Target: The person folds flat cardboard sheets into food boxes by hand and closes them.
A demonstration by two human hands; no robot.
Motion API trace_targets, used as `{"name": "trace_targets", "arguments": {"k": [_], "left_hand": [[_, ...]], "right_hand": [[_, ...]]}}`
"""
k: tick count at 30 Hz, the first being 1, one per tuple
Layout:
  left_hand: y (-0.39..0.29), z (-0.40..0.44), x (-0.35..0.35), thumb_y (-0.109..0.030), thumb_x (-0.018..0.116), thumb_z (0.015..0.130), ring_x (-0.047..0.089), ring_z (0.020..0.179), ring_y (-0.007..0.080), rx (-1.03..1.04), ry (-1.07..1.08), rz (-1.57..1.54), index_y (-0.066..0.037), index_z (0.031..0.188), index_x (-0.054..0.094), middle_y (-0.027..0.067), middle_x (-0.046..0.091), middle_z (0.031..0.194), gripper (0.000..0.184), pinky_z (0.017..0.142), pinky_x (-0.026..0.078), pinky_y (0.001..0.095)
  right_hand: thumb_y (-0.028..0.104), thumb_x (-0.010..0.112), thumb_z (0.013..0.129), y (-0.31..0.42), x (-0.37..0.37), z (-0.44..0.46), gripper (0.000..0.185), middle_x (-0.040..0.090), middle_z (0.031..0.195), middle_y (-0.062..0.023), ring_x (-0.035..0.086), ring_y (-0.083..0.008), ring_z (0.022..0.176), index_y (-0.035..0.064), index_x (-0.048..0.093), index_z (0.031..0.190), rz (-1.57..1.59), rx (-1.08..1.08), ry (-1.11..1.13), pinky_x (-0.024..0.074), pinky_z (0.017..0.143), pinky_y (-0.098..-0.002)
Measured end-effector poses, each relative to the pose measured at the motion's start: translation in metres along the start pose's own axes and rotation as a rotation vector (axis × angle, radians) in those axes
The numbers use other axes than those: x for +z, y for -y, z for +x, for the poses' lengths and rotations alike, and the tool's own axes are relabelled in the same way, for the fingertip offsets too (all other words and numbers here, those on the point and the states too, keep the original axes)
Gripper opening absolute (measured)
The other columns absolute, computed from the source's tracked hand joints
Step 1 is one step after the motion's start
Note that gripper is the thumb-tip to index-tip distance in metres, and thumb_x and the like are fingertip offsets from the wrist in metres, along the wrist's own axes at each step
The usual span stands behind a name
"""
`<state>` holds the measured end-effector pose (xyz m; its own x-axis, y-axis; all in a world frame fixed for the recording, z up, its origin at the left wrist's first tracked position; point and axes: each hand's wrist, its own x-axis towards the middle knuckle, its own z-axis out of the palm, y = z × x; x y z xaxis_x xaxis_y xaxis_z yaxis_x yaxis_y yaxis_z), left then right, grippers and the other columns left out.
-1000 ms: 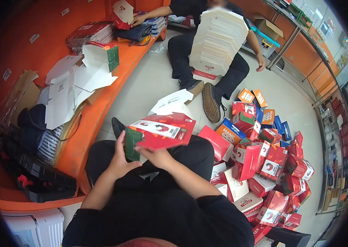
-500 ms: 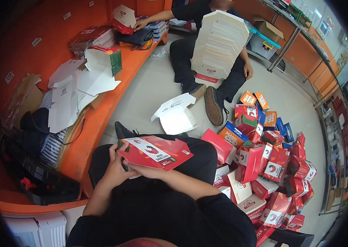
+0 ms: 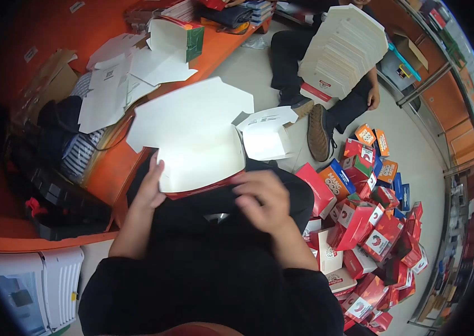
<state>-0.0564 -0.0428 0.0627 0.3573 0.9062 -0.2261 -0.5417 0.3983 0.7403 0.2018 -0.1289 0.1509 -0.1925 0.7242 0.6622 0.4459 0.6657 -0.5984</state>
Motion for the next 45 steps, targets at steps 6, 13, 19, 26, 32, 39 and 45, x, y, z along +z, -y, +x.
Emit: {"name": "trace_targets", "arguments": {"k": [6, 13, 19, 26, 32, 39, 45], "left_hand": [[-0.007, -0.013, 0.015, -0.050, 0.033, 0.093, 0.041, 0.121, 0.0211, -0.069, 0.239, 0.006, -0.006, 0.136, 0.025, 0.0109, 0.039, 0.132, 0.062, 0.097, 0.037, 0.0369], [-0.005, 0.000, 0.019, -0.028, 0.048, 0.092, 0.056, 0.097, 0.0159, 0.061, 0.047, 0.573, 0.003, 0.117, 0.047, 0.0113, 0.056, 0.109, 0.039, 0.083, 0.044, 0.0286], [-0.030, 0.001, 0.056, -0.020, 0.052, 0.090, 0.054, 0.093, 0.0119, 0.210, 0.035, 0.179, 0.004, 0.114, 0.051, 0.0092, 0.058, 0.105, 0.033, 0.079, 0.043, 0.0256], [-0.012, -0.001, 0.048, -0.018, 0.052, 0.090, 0.052, 0.099, 0.0136, 0.270, 0.179, 0.448, 0.006, 0.122, 0.042, 0.0102, 0.055, 0.112, 0.041, 0.085, 0.040, 0.0268], [-0.016, -0.007, 0.055, -0.018, 0.051, 0.092, 0.052, 0.101, 0.0143, 0.318, 0.192, 0.377, 0.005, 0.124, 0.040, 0.0105, 0.054, 0.114, 0.041, 0.086, 0.040, 0.0266], [-0.040, -0.012, 0.066, -0.022, 0.051, 0.092, 0.052, 0.100, 0.0121, 0.088, 0.033, 0.560, 0.004, 0.113, 0.052, 0.0104, 0.057, 0.109, 0.033, 0.086, 0.040, 0.0249], [-0.032, 0.029, 0.034, -0.031, 0.041, 0.095, 0.048, 0.110, 0.0191, 0.377, 0.189, 0.718, 0.005, 0.116, 0.051, 0.0127, 0.054, 0.116, 0.043, 0.094, 0.035, 0.0302]], "right_hand": [[0.032, 0.041, 0.094, -0.058, -0.007, -0.013, 0.037, 0.055, 0.113, -0.0109, 0.051, -0.0208, 0.103, 0.0008, 0.051, 0.111, 0.871, 0.742, -0.578, 0.0402, 0.088, -0.0331], [0.048, 0.040, 0.090, -0.074, 0.019, -0.015, 0.058, 0.052, 0.119, -0.0130, 0.049, -0.0227, 0.109, -0.0005, 0.045, 0.122, 1.083, 0.669, -0.425, 0.0381, 0.093, -0.0340], [0.061, 0.024, 0.089, -0.058, 0.013, 0.006, 0.075, 0.050, 0.125, -0.0160, 0.052, -0.0257, 0.110, -0.0020, 0.044, 0.125, 1.700, 0.339, -0.232, 0.0417, 0.091, -0.0345], [0.057, 0.045, 0.082, -0.060, -0.004, -0.013, 0.074, 0.043, 0.131, -0.0184, 0.042, -0.0294, 0.120, -0.0041, 0.044, 0.125, 1.206, 0.224, -0.171, 0.0318, 0.100, -0.0407], [0.054, 0.071, 0.064, -0.009, -0.029, 0.020, 0.097, 0.035, 0.136, -0.0189, 0.034, -0.0265, 0.126, -0.0073, 0.036, 0.131, 1.019, 0.097, 0.280, 0.0249, 0.104, -0.0378], [0.014, 0.081, 0.063, 0.003, -0.050, 0.056, 0.092, 0.041, 0.133, -0.0111, 0.040, -0.0165, 0.121, -0.0027, 0.027, 0.136, 0.895, 0.460, 0.302, 0.0293, 0.102, -0.0309], [0.023, 0.065, 0.082, -0.073, -0.026, 0.067, 0.036, 0.063, 0.096, -0.0077, 0.060, -0.0130, 0.081, -0.0015, 0.058, 0.106, 0.468, 0.760, 0.129, 0.0479, 0.075, -0.0287]]}}
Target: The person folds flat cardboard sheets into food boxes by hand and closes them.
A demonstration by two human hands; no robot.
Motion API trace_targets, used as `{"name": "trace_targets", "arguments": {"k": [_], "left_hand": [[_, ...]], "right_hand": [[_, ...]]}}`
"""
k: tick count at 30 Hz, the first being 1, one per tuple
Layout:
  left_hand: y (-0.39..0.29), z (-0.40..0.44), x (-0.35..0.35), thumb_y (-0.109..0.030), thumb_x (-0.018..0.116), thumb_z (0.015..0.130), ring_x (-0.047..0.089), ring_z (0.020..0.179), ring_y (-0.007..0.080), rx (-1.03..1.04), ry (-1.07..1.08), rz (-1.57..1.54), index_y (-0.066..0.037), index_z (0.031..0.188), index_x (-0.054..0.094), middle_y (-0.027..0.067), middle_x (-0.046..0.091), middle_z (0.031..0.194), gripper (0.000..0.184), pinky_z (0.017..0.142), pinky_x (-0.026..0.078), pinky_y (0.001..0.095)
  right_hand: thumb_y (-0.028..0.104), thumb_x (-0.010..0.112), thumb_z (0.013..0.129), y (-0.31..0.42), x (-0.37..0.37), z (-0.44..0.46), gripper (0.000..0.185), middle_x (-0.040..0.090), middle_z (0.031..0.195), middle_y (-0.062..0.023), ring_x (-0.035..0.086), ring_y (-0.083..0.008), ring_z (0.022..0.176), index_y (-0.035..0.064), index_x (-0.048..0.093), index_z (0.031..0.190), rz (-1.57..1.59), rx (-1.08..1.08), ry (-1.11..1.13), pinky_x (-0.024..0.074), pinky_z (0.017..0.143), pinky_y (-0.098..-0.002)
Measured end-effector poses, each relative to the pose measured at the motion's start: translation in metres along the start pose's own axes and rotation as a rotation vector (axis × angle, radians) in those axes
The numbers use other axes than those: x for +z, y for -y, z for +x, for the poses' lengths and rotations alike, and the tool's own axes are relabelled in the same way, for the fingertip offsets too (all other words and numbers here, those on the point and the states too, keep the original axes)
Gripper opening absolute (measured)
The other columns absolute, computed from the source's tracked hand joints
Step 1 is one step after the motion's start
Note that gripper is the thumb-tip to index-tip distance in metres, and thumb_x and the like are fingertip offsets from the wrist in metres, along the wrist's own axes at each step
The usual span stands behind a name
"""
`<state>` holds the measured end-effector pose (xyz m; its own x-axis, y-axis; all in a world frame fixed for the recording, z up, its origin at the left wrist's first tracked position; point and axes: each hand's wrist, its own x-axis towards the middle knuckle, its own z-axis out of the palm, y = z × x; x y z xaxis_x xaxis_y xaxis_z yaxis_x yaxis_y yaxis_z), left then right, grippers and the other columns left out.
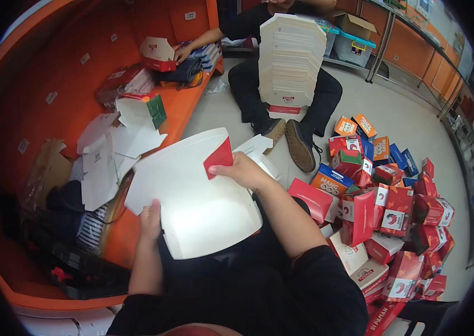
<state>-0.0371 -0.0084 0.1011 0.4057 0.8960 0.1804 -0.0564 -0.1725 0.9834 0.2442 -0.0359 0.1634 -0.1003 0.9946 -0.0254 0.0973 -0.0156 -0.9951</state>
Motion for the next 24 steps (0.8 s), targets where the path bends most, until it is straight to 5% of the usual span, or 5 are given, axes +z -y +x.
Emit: {"name": "trace_targets", "arguments": {"k": [4, 10, 13, 18, 24], "left_hand": [[0.008, 0.004, 0.005, -0.072, 0.016, 0.083, 0.040, 0.120, 0.0262, -0.037, 0.118, -0.921, -0.002, 0.126, 0.045, 0.0114, 0.049, 0.126, 0.087, 0.100, 0.030, 0.0378], [0.024, -0.006, 0.011, -0.048, 0.048, 0.087, 0.046, 0.115, 0.0209, -0.003, 0.072, -0.113, 0.000, 0.126, 0.038, 0.0112, 0.048, 0.124, 0.063, 0.099, 0.033, 0.0359], [0.023, 0.003, 0.025, -0.049, 0.050, 0.086, 0.046, 0.114, 0.0181, 0.112, 0.063, -0.324, 0.001, 0.124, 0.039, 0.0116, 0.047, 0.124, 0.064, 0.097, 0.035, 0.0337], [0.024, 0.021, 0.028, -0.014, 0.067, 0.080, 0.060, 0.079, 0.0121, -0.076, -0.146, 0.235, 0.003, 0.097, 0.060, 0.0064, 0.065, 0.088, 0.025, 0.072, 0.047, 0.0260], [0.024, 0.026, 0.031, -0.016, 0.055, 0.089, 0.060, 0.083, 0.0129, -0.060, -0.158, -0.090, 0.003, 0.102, 0.058, 0.0070, 0.065, 0.092, 0.023, 0.075, 0.047, 0.0278]], "right_hand": [[0.034, 0.056, 0.087, -0.067, 0.000, 0.003, 0.040, 0.063, 0.097, -0.0096, 0.060, -0.0149, 0.084, -0.0007, 0.058, 0.107, 0.214, 0.108, -0.067, 0.0473, 0.078, -0.0283], [0.035, 0.053, 0.089, -0.097, 0.022, 0.003, 0.040, 0.063, 0.098, -0.0096, 0.061, -0.0165, 0.086, 0.0001, 0.056, 0.110, 0.218, 0.241, 0.015, 0.0480, 0.079, -0.0305], [0.033, 0.052, 0.090, -0.103, 0.027, 0.007, 0.038, 0.063, 0.097, -0.0103, 0.061, -0.0169, 0.084, -0.0003, 0.056, 0.108, 0.287, 0.193, -0.049, 0.0489, 0.077, -0.0311], [0.035, 0.051, 0.090, -0.100, 0.019, -0.002, 0.042, 0.062, 0.099, -0.0099, 0.061, -0.0172, 0.088, -0.0010, 0.054, 0.112, 0.335, 0.281, 0.085, 0.0478, 0.081, -0.0308], [0.035, 0.053, 0.090, -0.112, 0.018, -0.001, 0.041, 0.062, 0.099, -0.0065, 0.059, -0.0135, 0.091, 0.0010, 0.056, 0.113, 0.342, 0.089, 0.039, 0.0443, 0.085, -0.0284]]}}
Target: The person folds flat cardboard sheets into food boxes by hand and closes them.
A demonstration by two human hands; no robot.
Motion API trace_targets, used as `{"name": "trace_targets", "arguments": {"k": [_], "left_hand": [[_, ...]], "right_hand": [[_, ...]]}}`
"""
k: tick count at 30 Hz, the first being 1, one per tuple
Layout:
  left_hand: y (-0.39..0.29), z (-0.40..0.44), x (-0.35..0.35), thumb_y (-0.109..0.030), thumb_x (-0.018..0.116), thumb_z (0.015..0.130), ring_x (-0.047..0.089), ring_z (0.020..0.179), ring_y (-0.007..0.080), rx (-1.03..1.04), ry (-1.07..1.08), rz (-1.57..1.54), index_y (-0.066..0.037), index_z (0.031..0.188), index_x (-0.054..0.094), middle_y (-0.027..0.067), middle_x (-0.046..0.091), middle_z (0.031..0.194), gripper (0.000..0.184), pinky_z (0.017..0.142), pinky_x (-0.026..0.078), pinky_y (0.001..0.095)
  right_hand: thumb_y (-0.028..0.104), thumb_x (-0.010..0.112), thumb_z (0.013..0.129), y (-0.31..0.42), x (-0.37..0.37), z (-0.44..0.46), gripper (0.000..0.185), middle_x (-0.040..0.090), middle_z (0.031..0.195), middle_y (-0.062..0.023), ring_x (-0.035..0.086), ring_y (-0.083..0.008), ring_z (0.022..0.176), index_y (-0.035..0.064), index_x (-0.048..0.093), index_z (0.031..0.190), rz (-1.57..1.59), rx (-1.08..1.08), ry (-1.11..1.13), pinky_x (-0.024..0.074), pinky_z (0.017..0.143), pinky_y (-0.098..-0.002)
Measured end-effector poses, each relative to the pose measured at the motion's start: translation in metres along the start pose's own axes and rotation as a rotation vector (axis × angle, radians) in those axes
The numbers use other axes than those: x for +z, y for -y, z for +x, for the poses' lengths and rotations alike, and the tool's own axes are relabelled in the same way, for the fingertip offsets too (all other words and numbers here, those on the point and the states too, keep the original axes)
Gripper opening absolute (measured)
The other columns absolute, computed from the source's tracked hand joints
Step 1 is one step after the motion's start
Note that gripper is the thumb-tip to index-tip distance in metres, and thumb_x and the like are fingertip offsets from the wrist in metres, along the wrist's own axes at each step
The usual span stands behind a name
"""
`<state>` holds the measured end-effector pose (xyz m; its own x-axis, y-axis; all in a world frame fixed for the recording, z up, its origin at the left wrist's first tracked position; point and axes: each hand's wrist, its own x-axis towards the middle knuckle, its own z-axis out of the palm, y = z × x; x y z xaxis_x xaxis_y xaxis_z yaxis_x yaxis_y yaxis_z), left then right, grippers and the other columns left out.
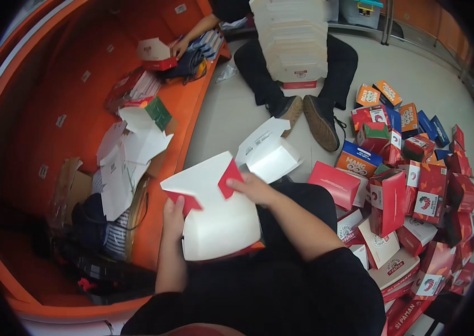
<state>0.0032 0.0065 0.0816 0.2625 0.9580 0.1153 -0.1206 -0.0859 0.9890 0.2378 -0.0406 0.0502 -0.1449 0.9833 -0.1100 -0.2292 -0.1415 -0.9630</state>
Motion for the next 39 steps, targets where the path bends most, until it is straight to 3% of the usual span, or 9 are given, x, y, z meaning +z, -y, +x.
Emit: {"name": "trace_targets", "arguments": {"k": [2, 13, 16, 19, 23, 28, 33, 36, 39], "left_hand": [[-0.014, -0.004, -0.006, -0.017, 0.050, 0.091, 0.058, 0.090, 0.0139, 0.011, 0.076, 0.502, 0.003, 0.104, 0.055, 0.0074, 0.062, 0.100, 0.025, 0.081, 0.044, 0.0283], [-0.037, -0.016, -0.012, -0.015, 0.051, 0.090, 0.051, 0.088, 0.0106, 0.227, -0.072, 0.176, -0.001, 0.105, 0.050, 0.0058, 0.053, 0.100, 0.021, 0.077, 0.042, 0.0228], [-0.060, -0.024, -0.034, -0.011, 0.055, 0.087, 0.049, 0.089, 0.0123, 0.179, -0.248, 0.420, 0.000, 0.104, 0.049, 0.0062, 0.051, 0.099, 0.021, 0.081, 0.040, 0.0238], [-0.085, -0.037, -0.054, -0.007, 0.057, 0.085, 0.050, 0.094, 0.0161, 0.384, -0.366, 0.651, 0.000, 0.105, 0.050, 0.0081, 0.052, 0.102, 0.022, 0.084, 0.040, 0.0270], [-0.097, -0.068, -0.093, -0.006, 0.056, 0.084, 0.053, 0.095, 0.0209, 0.229, -0.420, 0.860, -0.001, 0.102, 0.053, 0.0120, 0.055, 0.099, 0.019, 0.084, 0.040, 0.0303], [-0.113, -0.096, -0.102, 0.000, 0.060, 0.077, 0.055, 0.087, 0.0301, 0.313, -0.232, 1.230, 0.000, 0.097, 0.053, 0.0151, 0.055, 0.094, 0.021, 0.078, 0.043, 0.0321], [-0.099, -0.090, -0.107, 0.007, 0.061, 0.075, 0.057, 0.082, 0.0291, 0.435, -0.130, 1.216, -0.001, 0.090, 0.051, 0.0143, 0.056, 0.089, 0.020, 0.069, 0.045, 0.0322], [-0.099, -0.085, -0.098, 0.009, 0.060, 0.074, 0.058, 0.082, 0.0262, 0.453, -0.085, 1.214, -0.002, 0.086, 0.047, 0.0123, 0.057, 0.087, 0.020, 0.071, 0.045, 0.0302], [-0.098, -0.080, -0.090, 0.010, 0.059, 0.074, 0.059, 0.079, 0.0255, 0.506, -0.081, 1.207, -0.002, 0.080, 0.047, 0.0123, 0.057, 0.086, 0.018, 0.068, 0.046, 0.0298]], "right_hand": [[0.030, 0.053, 0.090, -0.007, 0.001, -0.002, 0.035, 0.063, 0.099, -0.0052, 0.058, -0.0124, 0.091, 0.0016, 0.057, 0.110, 0.064, 0.028, 0.010, 0.0444, 0.085, -0.0282], [0.024, 0.047, 0.093, 0.006, 0.031, -0.004, 0.034, 0.058, 0.107, -0.0050, 0.055, -0.0116, 0.096, 0.0021, 0.048, 0.120, 0.078, -0.010, 0.123, 0.0440, 0.086, -0.0287], [0.023, 0.047, 0.093, 0.004, 0.061, 0.010, 0.044, 0.051, 0.118, -0.0084, 0.047, -0.0155, 0.110, 0.0017, 0.035, 0.130, 0.049, -0.132, 0.283, 0.0364, 0.096, -0.0313], [0.023, 0.049, 0.092, 0.015, 0.094, 0.026, 0.035, 0.055, 0.103, -0.0101, 0.055, -0.0146, 0.095, 0.0030, 0.040, 0.119, 0.132, -0.298, 0.159, 0.0455, 0.081, -0.0297], [0.016, 0.050, 0.088, 0.042, 0.117, 0.045, 0.028, 0.060, 0.085, -0.0190, 0.061, -0.0310, 0.080, 0.0044, 0.044, 0.112, -0.540, -0.424, 0.289, 0.0464, 0.072, -0.0380], [0.011, 0.049, 0.088, 0.031, 0.134, 0.047, 0.024, 0.059, 0.091, -0.0140, 0.060, -0.0232, 0.081, 0.0080, 0.047, 0.112, -0.312, -0.500, 0.322, 0.0456, 0.070, -0.0325], [0.004, 0.047, 0.088, 0.021, 0.117, 0.035, 0.022, 0.059, 0.097, -0.0134, 0.060, -0.0260, 0.086, 0.0057, 0.047, 0.110, -0.441, -0.543, 0.322, 0.0459, 0.075, -0.0309], [-0.002, 0.047, 0.086, 0.021, 0.119, 0.029, 0.014, 0.061, 0.103, -0.0082, 0.062, -0.0202, 0.088, 0.0044, 0.050, 0.099, 0.032, -0.502, 0.174, 0.0469, 0.078, -0.0281], [-0.004, 0.045, 0.086, 0.014, 0.107, 0.038, 0.013, 0.061, 0.108, -0.0092, 0.062, -0.0195, 0.092, 0.0019, 0.050, 0.098, -0.149, -0.458, 0.257, 0.0470, 0.081, -0.0282]]}}
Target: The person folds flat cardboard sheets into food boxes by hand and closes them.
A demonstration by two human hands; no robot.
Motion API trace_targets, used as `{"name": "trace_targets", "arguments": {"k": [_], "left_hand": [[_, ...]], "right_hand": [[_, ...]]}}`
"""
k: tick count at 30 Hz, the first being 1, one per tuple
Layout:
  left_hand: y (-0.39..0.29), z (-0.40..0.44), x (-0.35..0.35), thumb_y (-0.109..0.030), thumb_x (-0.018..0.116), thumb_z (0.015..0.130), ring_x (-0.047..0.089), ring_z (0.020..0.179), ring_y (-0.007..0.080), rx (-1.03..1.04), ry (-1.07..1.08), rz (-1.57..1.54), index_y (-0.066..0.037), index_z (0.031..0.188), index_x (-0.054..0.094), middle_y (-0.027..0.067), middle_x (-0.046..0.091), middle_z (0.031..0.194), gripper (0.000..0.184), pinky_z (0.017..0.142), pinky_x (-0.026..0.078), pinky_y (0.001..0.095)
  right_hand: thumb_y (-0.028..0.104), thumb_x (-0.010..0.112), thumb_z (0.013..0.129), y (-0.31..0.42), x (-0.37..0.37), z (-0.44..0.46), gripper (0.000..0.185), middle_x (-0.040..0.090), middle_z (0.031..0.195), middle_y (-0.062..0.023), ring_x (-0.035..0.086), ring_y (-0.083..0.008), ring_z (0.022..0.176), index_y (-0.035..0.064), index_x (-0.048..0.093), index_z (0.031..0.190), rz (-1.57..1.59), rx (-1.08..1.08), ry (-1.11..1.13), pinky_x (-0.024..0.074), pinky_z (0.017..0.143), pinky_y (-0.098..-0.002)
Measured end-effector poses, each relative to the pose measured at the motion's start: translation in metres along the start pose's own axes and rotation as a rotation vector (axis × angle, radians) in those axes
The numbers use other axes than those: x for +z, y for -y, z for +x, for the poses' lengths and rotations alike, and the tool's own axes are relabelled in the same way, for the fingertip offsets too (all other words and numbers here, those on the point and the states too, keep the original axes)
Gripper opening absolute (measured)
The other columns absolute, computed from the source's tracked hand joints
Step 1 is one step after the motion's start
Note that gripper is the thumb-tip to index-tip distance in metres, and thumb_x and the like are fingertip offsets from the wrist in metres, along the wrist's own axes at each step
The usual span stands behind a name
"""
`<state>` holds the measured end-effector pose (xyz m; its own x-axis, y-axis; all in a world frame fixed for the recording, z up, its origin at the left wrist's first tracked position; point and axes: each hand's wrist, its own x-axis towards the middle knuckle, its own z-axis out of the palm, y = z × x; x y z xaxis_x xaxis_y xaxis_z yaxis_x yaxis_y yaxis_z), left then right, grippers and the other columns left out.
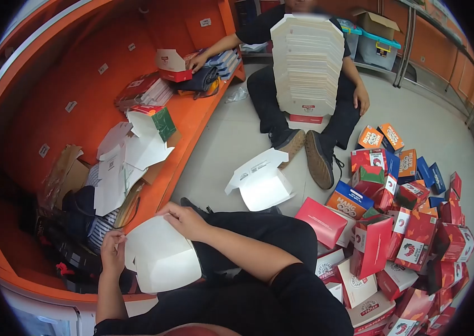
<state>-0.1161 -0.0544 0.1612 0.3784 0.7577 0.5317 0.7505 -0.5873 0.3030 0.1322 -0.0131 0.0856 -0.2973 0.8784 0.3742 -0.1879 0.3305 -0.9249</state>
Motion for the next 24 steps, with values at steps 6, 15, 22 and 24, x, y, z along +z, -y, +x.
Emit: {"name": "trace_targets", "arguments": {"k": [6, 15, 22, 24], "left_hand": [[-0.004, -0.008, -0.008, 0.008, 0.060, 0.074, 0.060, 0.077, 0.0282, 0.044, -0.047, 0.022, 0.000, 0.074, 0.050, 0.0142, 0.060, 0.088, 0.013, 0.067, 0.049, 0.0329], [-0.009, -0.030, -0.003, 0.006, 0.060, 0.073, 0.061, 0.076, 0.0310, 0.219, -0.134, 0.094, -0.002, 0.081, 0.051, 0.0162, 0.061, 0.087, 0.015, 0.067, 0.049, 0.0343], [-0.024, -0.026, -0.015, -0.015, 0.059, 0.083, 0.061, 0.083, 0.0208, -0.343, -0.001, -0.423, 0.005, 0.101, 0.055, 0.0152, 0.063, 0.093, 0.027, 0.074, 0.046, 0.0286], [-0.024, -0.023, -0.024, -0.012, 0.058, 0.085, 0.060, 0.082, 0.0151, -0.406, 0.117, -0.341, 0.004, 0.101, 0.060, 0.0128, 0.065, 0.092, 0.023, 0.074, 0.046, 0.0271]], "right_hand": [[0.006, 0.049, 0.090, -0.004, -0.010, 0.003, 0.009, 0.061, 0.106, -0.0103, 0.058, -0.0160, 0.098, 0.0024, 0.054, 0.096, -0.106, -0.170, 0.185, 0.0464, 0.082, -0.0284], [0.025, 0.051, 0.091, 0.023, -0.012, -0.004, 0.027, 0.063, 0.093, -0.0120, 0.061, -0.0217, 0.086, 0.0034, 0.057, 0.104, -0.251, 0.020, 0.334, 0.0455, 0.077, -0.0283], [0.024, 0.055, 0.088, 0.016, 0.004, -0.009, 0.022, 0.061, 0.074, -0.0153, 0.061, -0.0289, 0.069, 0.0053, 0.061, 0.098, -0.297, 0.082, 0.172, 0.0467, 0.066, -0.0347], [0.024, 0.055, 0.088, 0.012, 0.001, -0.008, 0.022, 0.062, 0.075, -0.0145, 0.061, -0.0283, 0.070, 0.0054, 0.062, 0.097, -0.270, -0.040, 0.202, 0.0468, 0.065, -0.0343]]}}
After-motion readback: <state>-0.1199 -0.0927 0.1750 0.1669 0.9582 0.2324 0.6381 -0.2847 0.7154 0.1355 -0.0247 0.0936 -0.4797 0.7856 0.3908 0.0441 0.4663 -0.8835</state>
